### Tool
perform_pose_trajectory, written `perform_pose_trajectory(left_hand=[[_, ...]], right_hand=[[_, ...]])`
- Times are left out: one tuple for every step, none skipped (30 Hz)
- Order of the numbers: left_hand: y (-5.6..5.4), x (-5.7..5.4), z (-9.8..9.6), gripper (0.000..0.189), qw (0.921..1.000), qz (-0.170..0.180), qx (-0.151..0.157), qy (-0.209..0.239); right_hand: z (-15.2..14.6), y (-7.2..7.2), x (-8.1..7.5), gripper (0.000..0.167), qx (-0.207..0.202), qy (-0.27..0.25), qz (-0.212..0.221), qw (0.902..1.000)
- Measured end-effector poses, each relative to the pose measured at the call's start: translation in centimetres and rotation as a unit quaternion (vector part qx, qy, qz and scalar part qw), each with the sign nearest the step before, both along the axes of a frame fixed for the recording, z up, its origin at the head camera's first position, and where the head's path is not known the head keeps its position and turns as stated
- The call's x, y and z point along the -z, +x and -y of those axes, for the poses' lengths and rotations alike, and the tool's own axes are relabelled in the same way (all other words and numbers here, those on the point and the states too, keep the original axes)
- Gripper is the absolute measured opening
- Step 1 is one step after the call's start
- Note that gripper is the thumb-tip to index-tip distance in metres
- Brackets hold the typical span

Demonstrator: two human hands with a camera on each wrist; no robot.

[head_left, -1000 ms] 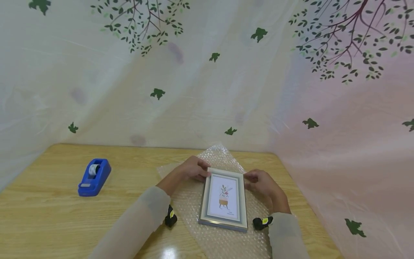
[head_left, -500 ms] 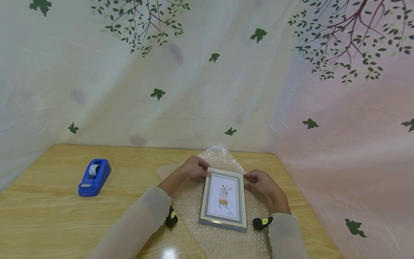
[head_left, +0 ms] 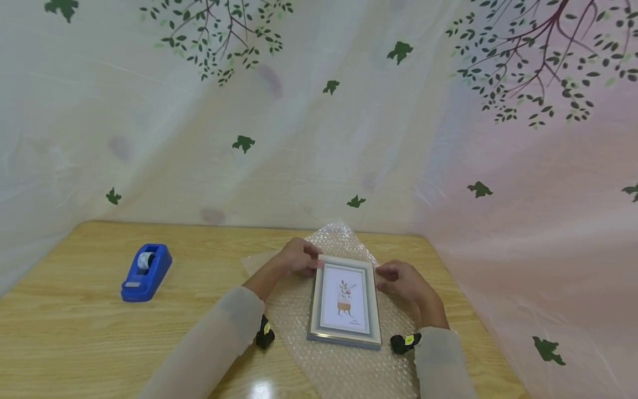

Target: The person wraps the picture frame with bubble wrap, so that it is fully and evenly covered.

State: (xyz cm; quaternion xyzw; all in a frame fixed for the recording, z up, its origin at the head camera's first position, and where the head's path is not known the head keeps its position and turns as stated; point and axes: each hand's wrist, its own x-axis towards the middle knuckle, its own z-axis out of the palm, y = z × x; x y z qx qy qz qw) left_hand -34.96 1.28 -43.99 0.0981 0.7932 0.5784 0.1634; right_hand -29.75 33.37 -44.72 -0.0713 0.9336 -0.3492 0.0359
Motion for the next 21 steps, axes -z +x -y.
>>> perform_pose_trajectory(left_hand=[[0.06,0.0,-0.02,0.032,1.0,-0.001,0.001,0.005],[0.13,-0.01,-0.04,0.032,1.0,-0.001,0.001,0.009],[0.21,-0.03,-0.09,0.032,0.9999,0.0,0.001,0.015],[0.29,-0.04,-0.12,0.031,0.9998,0.002,0.002,0.022],[0.37,-0.04,-0.15,0.031,0.9996,0.004,0.002,0.028],[0.44,-0.02,-0.18,0.031,0.9995,0.005,0.002,0.031],[0.49,-0.02,-0.24,0.031,0.9995,0.005,0.002,0.03],[0.55,-0.02,-0.29,0.03,0.9996,0.006,0.002,0.028],[0.6,-0.02,-0.32,0.03,0.9997,0.006,0.003,0.025],[0.65,-0.02,-0.35,0.03,0.9998,0.004,0.005,0.021],[0.66,0.01,-0.39,0.03,0.9999,0.001,0.007,0.015],[0.68,0.02,-0.42,0.029,0.9999,-0.001,0.01,0.011],[0.68,0.02,-0.46,0.029,0.9999,-0.003,0.013,0.007],[0.69,0.02,-0.48,0.028,0.9999,-0.003,0.015,0.004],[0.69,0.03,-0.5,0.028,0.9999,-0.002,0.016,0.002],[0.68,0.04,-0.54,0.027,0.9998,-0.004,0.018,-0.001],[0.65,0.03,-0.58,0.026,0.9998,-0.003,0.017,-0.001],[0.63,0.01,-0.61,0.026,0.9998,-0.003,0.017,-0.002],[0.61,0.0,-0.65,0.025,0.9998,-0.004,0.017,-0.005],[0.6,-0.02,-0.69,0.025,0.9998,-0.004,0.016,-0.007],[0.56,-0.03,-0.74,0.025,0.9998,-0.005,0.016,-0.009]], right_hand=[[0.01,0.01,0.01,0.035,0.003,-0.002,0.002,1.0],[0.02,0.02,0.03,0.035,0.002,-0.001,0.001,1.0],[0.02,0.03,0.04,0.035,0.002,-0.002,0.002,1.0],[0.03,0.03,0.05,0.035,0.001,-0.002,0.001,1.0],[0.04,0.03,0.06,0.035,0.0,-0.002,0.001,1.0],[0.06,0.02,0.09,0.035,-0.002,-0.004,0.002,1.0],[0.06,0.02,0.1,0.035,0.001,-0.006,0.003,1.0],[0.06,0.02,0.11,0.035,0.0,-0.008,0.003,1.0],[0.04,0.02,0.13,0.035,-0.002,-0.008,0.001,1.0],[0.06,0.03,0.15,0.035,-0.002,-0.008,0.002,1.0],[0.07,0.04,0.17,0.034,-0.001,-0.009,0.002,1.0],[0.1,0.05,0.19,0.034,0.001,-0.009,0.003,1.0],[0.12,0.06,0.2,0.034,0.002,-0.009,0.004,0.9999],[0.14,0.07,0.2,0.034,0.005,-0.01,0.006,0.9999],[0.14,0.09,0.21,0.034,0.003,-0.008,0.006,0.9999],[0.17,0.09,0.2,0.033,0.007,-0.01,0.009,0.9999],[0.16,0.1,0.19,0.033,0.007,-0.011,0.009,0.9999],[0.16,0.12,0.17,0.033,0.007,-0.016,0.011,0.9998],[0.14,0.12,0.16,0.033,0.006,-0.017,0.01,0.9998],[0.13,0.12,0.15,0.033,0.006,-0.019,0.008,0.9998],[0.1,0.14,0.12,0.033,0.004,-0.02,0.006,0.9998]])
